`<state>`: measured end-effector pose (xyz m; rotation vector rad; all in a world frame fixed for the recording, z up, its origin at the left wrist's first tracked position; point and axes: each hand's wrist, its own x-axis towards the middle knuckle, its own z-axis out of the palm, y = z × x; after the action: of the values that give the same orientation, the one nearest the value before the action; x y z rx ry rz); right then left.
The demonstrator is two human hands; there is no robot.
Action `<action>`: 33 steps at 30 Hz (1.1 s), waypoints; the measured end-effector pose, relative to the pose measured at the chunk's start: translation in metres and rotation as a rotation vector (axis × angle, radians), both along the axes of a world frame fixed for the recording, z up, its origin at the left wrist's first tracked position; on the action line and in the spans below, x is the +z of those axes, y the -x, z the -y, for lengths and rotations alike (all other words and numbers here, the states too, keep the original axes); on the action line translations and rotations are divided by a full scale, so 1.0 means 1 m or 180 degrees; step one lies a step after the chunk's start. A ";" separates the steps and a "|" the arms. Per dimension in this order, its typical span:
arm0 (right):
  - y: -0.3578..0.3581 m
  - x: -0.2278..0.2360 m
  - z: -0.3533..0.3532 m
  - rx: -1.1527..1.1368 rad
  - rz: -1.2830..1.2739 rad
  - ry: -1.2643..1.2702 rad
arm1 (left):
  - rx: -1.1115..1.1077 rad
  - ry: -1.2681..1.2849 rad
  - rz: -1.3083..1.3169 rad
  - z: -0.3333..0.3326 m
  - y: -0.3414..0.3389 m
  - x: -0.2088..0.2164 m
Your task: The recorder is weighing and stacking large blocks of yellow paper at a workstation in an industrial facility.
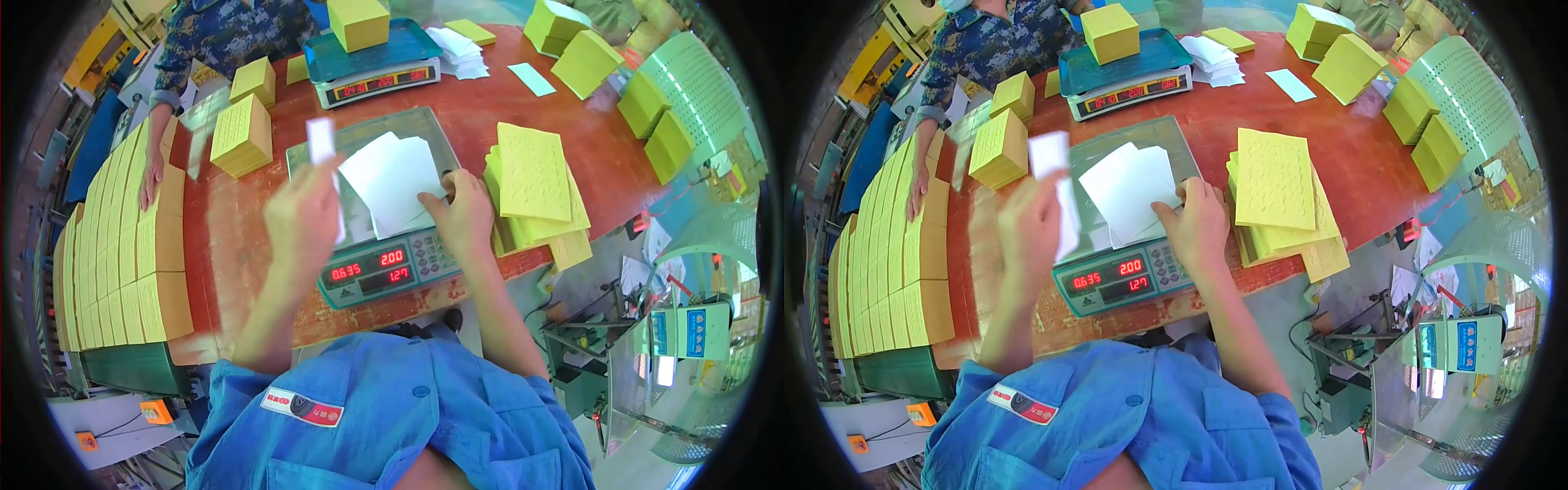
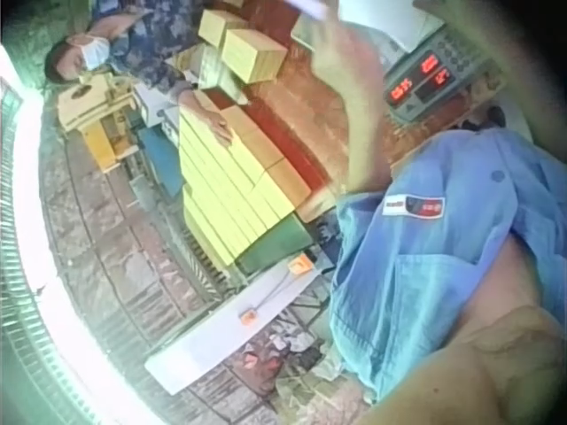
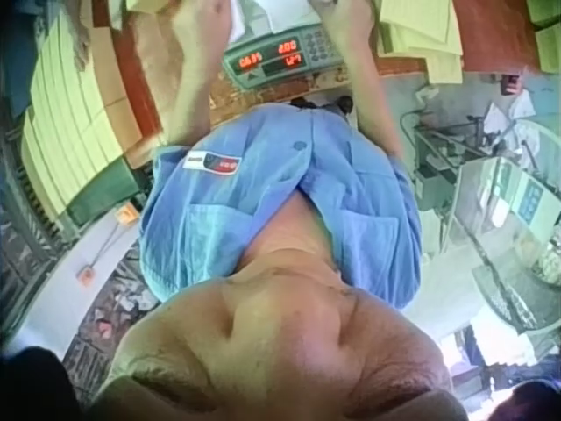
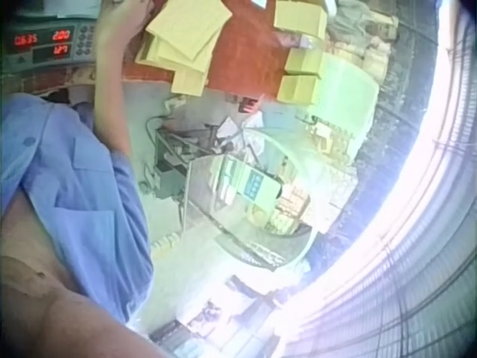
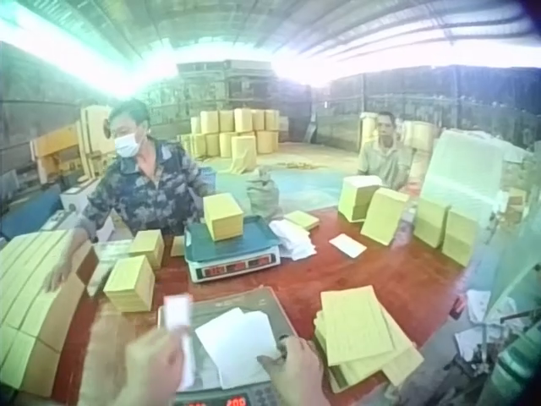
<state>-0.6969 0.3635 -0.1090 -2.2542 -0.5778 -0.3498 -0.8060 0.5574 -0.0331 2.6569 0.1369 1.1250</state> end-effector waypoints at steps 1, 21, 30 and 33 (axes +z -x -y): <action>-0.003 -0.001 -0.002 0.0011 -0.0271 -0.0222 | -0.0218 0.0210 0.0195 0.011 0.002 -0.008; 0.002 -0.004 -0.001 -0.0177 0.0309 -0.0540 | 0.0544 0.0386 0.0183 -0.001 0.038 -0.009; 0.051 0.060 0.030 0.0319 0.0871 -0.1466 | 0.0521 0.0804 0.0319 0.020 0.049 0.023; 0.076 0.076 0.048 0.0983 0.0305 -0.2272 | -0.0350 0.1717 0.0311 0.043 0.039 0.041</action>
<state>-0.7730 0.3155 -0.0333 -1.4485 -0.7042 -0.4259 -0.8452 0.5145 0.0080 2.1055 0.2353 1.0077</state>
